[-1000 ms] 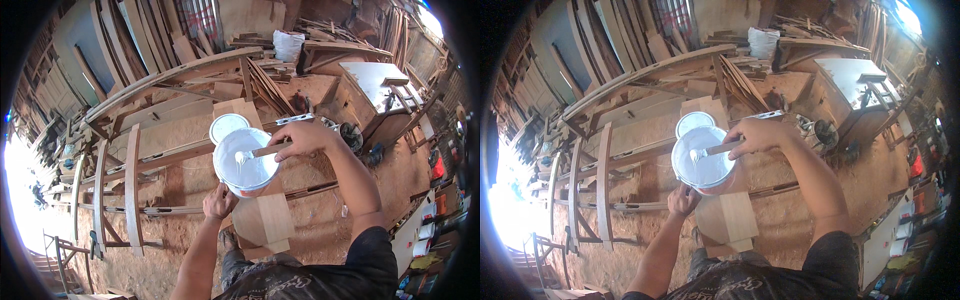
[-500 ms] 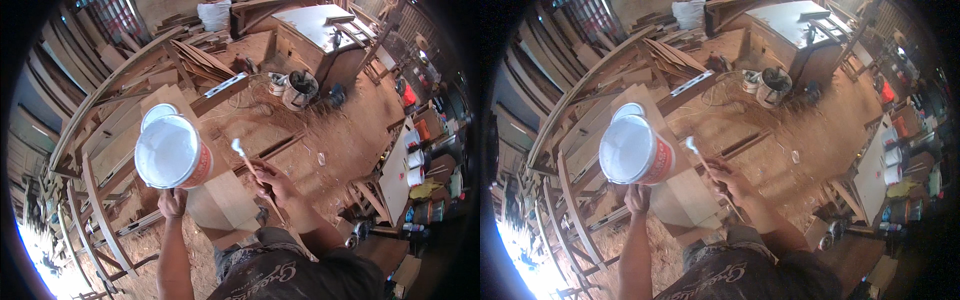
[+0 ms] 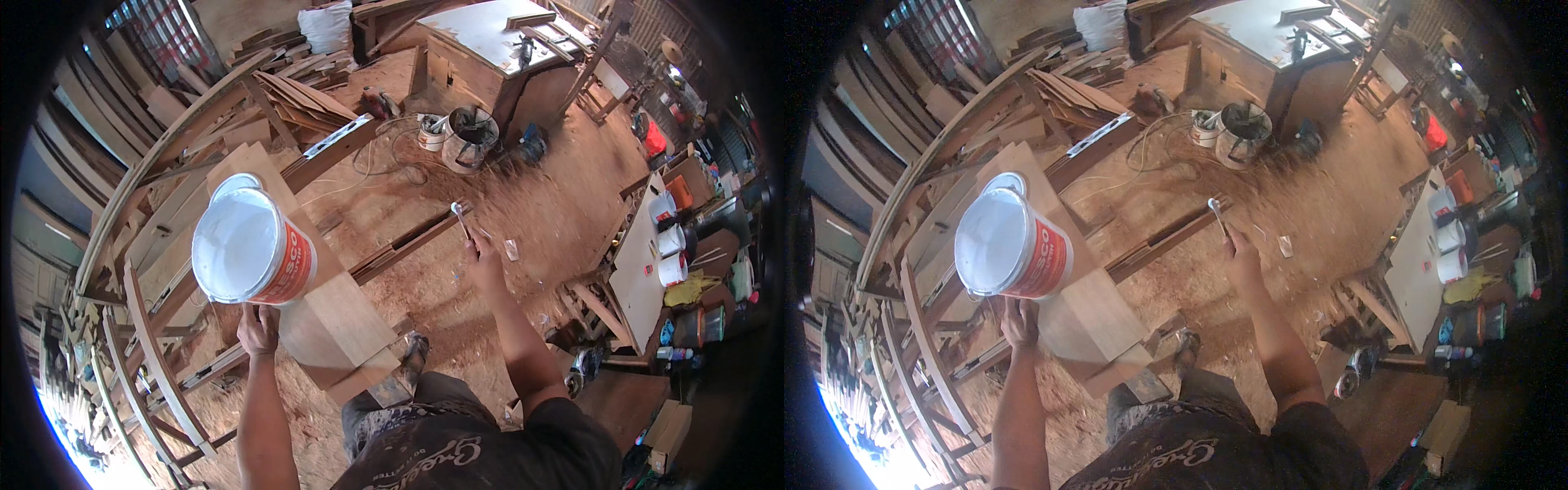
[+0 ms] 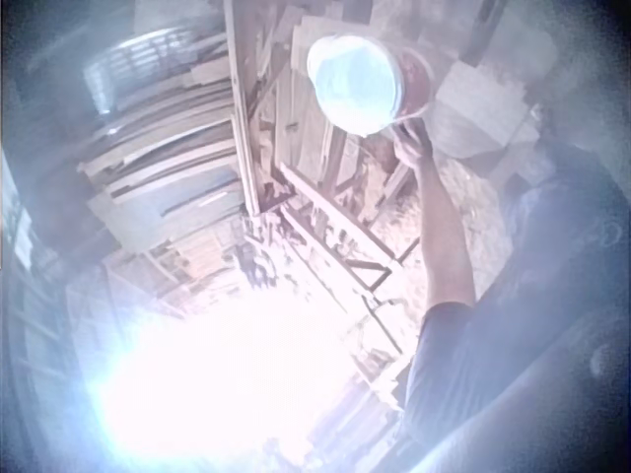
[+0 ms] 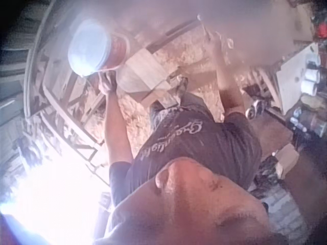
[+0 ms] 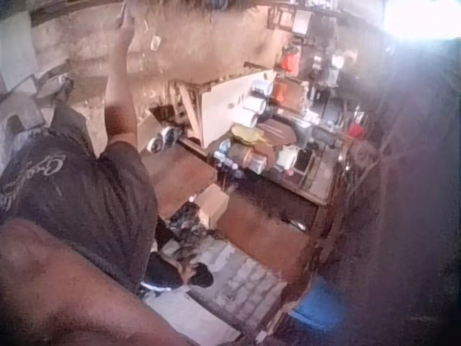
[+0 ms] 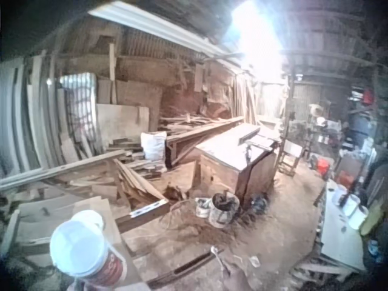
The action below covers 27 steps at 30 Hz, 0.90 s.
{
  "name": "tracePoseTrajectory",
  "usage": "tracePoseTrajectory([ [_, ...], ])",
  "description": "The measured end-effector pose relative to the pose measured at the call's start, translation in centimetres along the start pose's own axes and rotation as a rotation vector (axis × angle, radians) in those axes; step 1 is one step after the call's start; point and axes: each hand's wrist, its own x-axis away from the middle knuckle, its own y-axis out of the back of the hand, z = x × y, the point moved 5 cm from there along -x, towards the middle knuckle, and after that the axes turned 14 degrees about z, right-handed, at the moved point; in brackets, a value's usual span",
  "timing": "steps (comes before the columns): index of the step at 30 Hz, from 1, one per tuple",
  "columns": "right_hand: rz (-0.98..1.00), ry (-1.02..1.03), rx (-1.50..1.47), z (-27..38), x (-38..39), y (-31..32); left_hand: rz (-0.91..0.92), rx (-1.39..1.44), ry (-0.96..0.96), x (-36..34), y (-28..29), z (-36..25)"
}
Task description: The person uses a hand saw to cut a piece of wood on a workbench. They then pick up a white bucket and a brush, dip the brush into the bucket, and apply a white substance to the cut wood pieces.
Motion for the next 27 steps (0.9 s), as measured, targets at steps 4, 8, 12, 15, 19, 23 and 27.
tracePoseTrajectory([
  [4, 0.112, -0.031, 0.259, 4.6, 1.9, -0.4, -0.024, -0.019, 0.012, -0.1, -0.4, 0.8],
  [8, 0.281, -0.118, 0.413, 7.4, 3.5, -1.5, -0.006, 0.006, 0.031, 0.0, -0.6, 0.8],
  [12, 0.307, -0.014, 0.423, 10.4, 5.0, -1.9, 0.027, -0.021, 0.058, 0.0, -0.7, 1.2],
  [15, 0.364, 0.068, 0.409, 12.5, 5.5, -1.9, 0.015, -0.031, 0.049, -0.2, -0.8, 1.3],
  [19, 0.439, 0.126, 0.419, 12.7, 4.8, -1.1, 0.07, -0.05, 0.103, -0.4, -1.4, 2.1],
  [23, 0.398, 0.034, 0.405, 12.6, 2.3, 2.2, 0.069, -0.043, 0.132, -0.4, -0.9, 2.8],
  [27, 0.254, 0.03, 0.234, 6.9, -0.2, 2.0, 0.08, -0.045, 0.087, -0.5, -1.2, 2.4],
])
